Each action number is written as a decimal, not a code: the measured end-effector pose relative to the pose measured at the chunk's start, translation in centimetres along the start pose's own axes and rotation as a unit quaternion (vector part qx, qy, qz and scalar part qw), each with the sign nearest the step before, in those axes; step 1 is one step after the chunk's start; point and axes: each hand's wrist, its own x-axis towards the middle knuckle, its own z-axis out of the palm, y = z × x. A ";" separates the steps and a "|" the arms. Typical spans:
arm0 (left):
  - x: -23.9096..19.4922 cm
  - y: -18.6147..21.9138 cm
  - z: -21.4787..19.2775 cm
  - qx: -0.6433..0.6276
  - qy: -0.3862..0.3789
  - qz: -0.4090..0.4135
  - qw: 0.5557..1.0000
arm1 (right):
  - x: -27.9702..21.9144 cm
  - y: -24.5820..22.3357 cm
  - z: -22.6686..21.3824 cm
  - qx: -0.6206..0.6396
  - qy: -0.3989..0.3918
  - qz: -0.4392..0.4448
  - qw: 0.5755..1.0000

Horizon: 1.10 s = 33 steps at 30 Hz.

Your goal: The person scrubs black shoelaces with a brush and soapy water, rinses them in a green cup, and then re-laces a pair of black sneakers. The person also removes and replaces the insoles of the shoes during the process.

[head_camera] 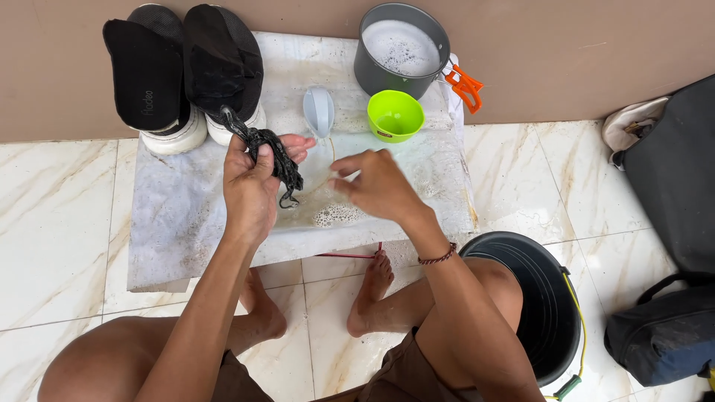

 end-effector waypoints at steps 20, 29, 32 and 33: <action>1.2 -5.4 -3.5 0.168 0.079 -0.080 0.979 | 3.9 8.5 -5.4 0.067 0.230 0.241 0.941; 0.0 -5.5 -3.7 0.417 -0.026 -0.021 0.908 | -5.1 3.9 -12.1 0.057 0.245 0.259 0.933; -0.4 -7.5 -6.1 0.535 -0.107 0.082 0.834 | -11.0 6.6 -13.4 0.017 0.278 0.251 0.927; -0.5 -8.1 -7.2 0.590 -0.149 0.145 0.780 | -12.9 7.7 -13.6 0.001 0.290 0.243 0.926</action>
